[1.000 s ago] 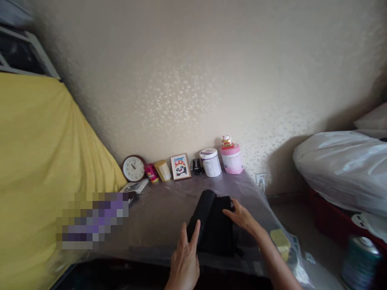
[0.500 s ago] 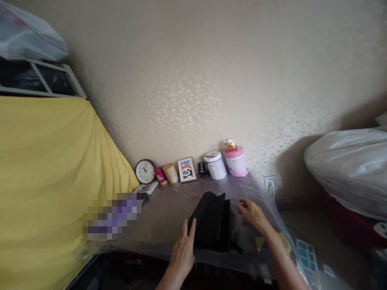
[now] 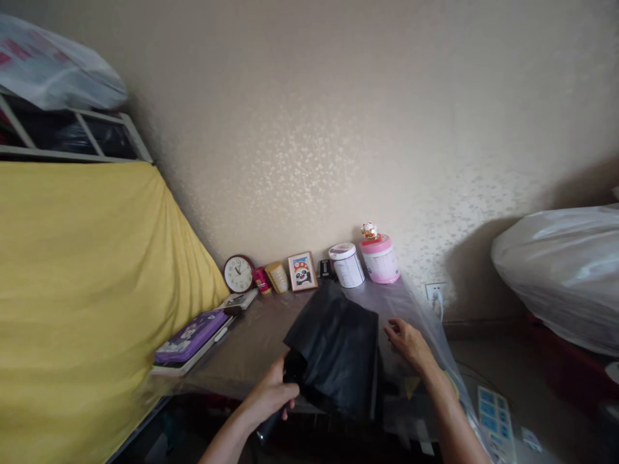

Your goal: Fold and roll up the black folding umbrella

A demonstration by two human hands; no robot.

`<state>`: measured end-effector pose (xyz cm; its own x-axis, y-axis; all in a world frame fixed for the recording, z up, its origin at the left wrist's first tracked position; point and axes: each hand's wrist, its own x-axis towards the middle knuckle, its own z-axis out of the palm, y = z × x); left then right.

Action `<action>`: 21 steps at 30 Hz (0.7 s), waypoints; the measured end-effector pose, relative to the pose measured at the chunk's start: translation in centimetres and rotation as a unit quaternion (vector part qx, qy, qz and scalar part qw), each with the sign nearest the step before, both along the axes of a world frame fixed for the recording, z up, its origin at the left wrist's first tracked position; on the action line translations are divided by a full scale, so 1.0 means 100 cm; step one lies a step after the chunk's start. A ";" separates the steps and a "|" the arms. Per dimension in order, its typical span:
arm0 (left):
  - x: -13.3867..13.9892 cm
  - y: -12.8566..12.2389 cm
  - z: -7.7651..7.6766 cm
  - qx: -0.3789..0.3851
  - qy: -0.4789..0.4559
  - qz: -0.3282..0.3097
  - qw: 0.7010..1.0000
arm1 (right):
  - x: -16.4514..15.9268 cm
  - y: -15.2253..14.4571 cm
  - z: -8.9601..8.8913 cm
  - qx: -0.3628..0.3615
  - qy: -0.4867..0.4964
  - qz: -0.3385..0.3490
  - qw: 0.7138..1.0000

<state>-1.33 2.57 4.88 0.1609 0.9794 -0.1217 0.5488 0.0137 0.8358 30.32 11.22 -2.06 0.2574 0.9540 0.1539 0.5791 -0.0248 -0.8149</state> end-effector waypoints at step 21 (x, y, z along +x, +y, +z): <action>-0.007 -0.025 0.012 -0.068 -0.222 0.041 0.972 | -0.015 -0.011 0.011 0.021 0.080 0.043 0.996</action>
<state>-2.01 0.05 6.05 0.1498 0.9708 -0.1872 0.1264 0.1690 0.9775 28.81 10.09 -0.93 0.1999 0.9671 0.1570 0.4395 0.0547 -0.8966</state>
